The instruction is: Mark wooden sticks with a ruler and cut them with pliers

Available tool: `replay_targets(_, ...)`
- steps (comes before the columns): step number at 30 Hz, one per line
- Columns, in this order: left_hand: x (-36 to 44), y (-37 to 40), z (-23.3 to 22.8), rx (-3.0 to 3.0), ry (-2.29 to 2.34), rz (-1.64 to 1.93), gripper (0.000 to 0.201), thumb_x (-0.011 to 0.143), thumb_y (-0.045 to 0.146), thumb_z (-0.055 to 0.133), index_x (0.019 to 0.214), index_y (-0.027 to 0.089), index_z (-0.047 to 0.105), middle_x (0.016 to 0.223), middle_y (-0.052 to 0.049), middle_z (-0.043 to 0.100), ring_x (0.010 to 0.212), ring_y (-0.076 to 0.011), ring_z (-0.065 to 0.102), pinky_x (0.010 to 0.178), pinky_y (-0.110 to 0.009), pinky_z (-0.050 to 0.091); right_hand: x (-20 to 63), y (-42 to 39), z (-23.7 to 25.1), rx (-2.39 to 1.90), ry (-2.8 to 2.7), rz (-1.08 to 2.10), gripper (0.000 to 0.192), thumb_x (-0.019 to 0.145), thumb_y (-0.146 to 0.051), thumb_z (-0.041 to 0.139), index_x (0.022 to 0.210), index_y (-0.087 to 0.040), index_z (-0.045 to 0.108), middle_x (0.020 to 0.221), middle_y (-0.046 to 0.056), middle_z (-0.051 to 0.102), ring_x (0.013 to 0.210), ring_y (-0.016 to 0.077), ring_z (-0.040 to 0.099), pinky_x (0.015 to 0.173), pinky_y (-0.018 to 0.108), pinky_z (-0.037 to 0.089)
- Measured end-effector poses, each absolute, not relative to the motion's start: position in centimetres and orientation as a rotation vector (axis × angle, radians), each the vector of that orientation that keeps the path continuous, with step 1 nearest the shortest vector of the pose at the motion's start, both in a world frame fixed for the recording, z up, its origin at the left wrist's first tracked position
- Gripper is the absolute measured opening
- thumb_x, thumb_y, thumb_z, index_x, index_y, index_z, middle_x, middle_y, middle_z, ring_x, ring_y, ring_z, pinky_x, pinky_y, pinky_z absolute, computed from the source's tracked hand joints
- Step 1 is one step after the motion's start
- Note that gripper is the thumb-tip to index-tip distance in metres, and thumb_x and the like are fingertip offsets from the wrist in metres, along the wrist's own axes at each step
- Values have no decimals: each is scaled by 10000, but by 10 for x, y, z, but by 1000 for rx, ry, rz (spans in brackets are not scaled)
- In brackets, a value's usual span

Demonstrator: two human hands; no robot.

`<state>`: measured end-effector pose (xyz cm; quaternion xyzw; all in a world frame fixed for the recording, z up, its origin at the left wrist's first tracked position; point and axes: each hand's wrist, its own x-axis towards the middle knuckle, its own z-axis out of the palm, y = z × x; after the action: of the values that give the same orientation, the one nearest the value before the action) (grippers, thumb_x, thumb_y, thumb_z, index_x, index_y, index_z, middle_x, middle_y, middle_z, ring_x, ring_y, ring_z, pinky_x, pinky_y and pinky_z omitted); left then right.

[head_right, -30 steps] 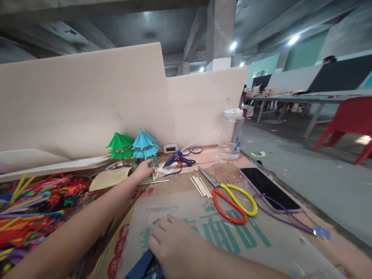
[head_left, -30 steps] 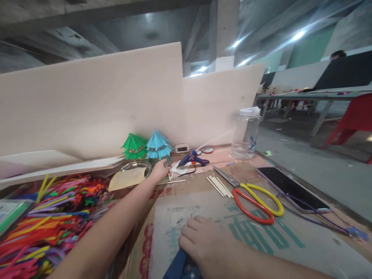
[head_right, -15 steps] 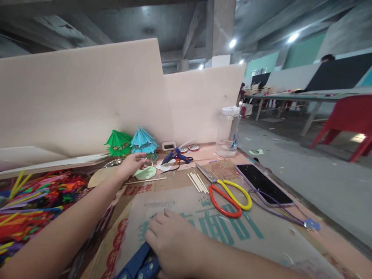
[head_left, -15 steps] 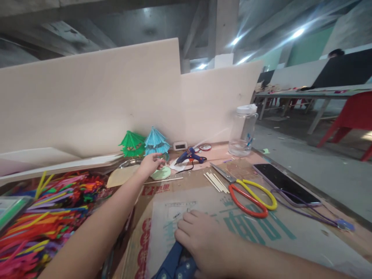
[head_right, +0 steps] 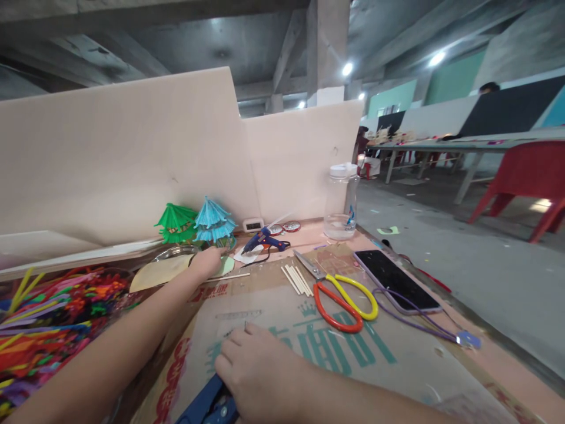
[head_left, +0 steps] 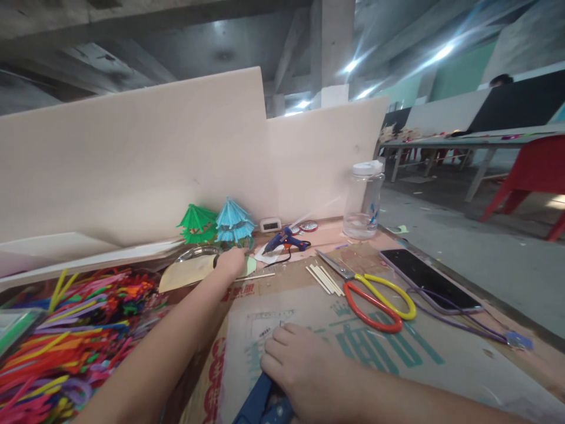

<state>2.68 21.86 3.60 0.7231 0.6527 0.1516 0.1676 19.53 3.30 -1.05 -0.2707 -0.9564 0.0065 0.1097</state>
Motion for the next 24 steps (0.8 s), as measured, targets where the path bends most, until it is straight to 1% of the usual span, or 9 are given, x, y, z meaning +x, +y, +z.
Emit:
replay_targets(4, 36, 211, 50, 1968, 1703, 566, 338, 897, 346, 582, 1200, 196, 574, 1240, -92, 589, 1060, -227, 601, 877, -429, 533, 196, 33, -10, -793, -2810, 22, 409, 753, -471, 651, 980, -133, 610, 944, 99, 639, 889, 243, 541, 815, 352, 421)
replay_targets(7, 47, 189, 65, 1891, 1464, 644, 341, 903, 352, 572, 1187, 163, 575, 1185, -91, 620, 1005, -215, 625, 852, -437, 545, 196, 34, -9, -780, -2811, 11, 416, 755, -474, 655, 984, -129, 613, 955, 98, 643, 900, 242, 545, 834, 350, 417)
replay_targets(10, 60, 151, 79, 1830, 1178, 689, 224, 887, 304, 598, 1037, 142, 635, 1016, -73, 716, 958, -183, 667, 895, -381, 525, 196, 35, -7, -780, -2825, -3, 445, 749, -487, 659, 1005, -125, 620, 962, 102, 653, 900, 247, 554, 831, 355, 424)
replay_targets(11, 64, 136, 83, 1813, 1105, 708, 195, 859, 308, 632, 962, 144, 655, 962, -69, 740, 946, -179, 677, 909, -354, 513, 196, 35, -5, -784, -2833, -3, 451, 749, -488, 659, 1013, -124, 622, 964, 103, 659, 897, 249, 559, 826, 358, 429)
replay_targets(13, 70, 108, 88, 1780, 992, 749, 236, 757, 371, 732, 850, 159, 687, 939, -67, 763, 940, -192, 686, 886, -320, 512, 196, 34, -2, -798, -2839, 0, 461, 754, -484, 659, 1034, -120, 624, 1000, 110, 665, 912, 252, 569, 838, 362, 434)
replay_targets(15, 73, 87, 92, 1752, 916, 794, 311, 673, 451, 782, 797, 175, 712, 925, -61, 773, 912, -193, 690, 842, -297, 520, 196, 33, 0, -805, -2818, 2, 456, 763, -469, 655, 1052, -118, 621, 1033, 114, 664, 939, 251, 576, 873, 361, 431)
replay_targets(17, 75, 73, 93, 1662, 857, 839, 346, 607, 486, 821, 765, 193, 727, 837, -33, 776, 820, -169, 696, 770, -267, 533, 197, 31, 1, -808, -2786, -1, 442, 753, -445, 664, 1050, -120, 618, 1026, 111, 663, 957, 251, 577, 903, 361, 425)
replay_targets(20, 77, 63, 94, 1402, 782, 834, 349, 546, 440, 873, 766, 209, 733, 687, 8, 756, 649, -123, 686, 656, -227, 537, 197, 30, -1, -809, -2762, 1, 402, 751, -422, 660, 1021, -127, 619, 968, 102, 667, 934, 251, 577, 896, 367, 433)
replay_targets(24, 80, 61, 95, 1245, 791, 793, 461, 485, 401, 909, 853, 206, 711, 728, 7, 763, 613, -111, 679, 618, -219, 538, 197, 29, -3, -810, -2757, -27, 415, 785, -441, 621, 1047, -119, 614, 976, 110, 667, 940, 251, 578, 903, 373, 429)
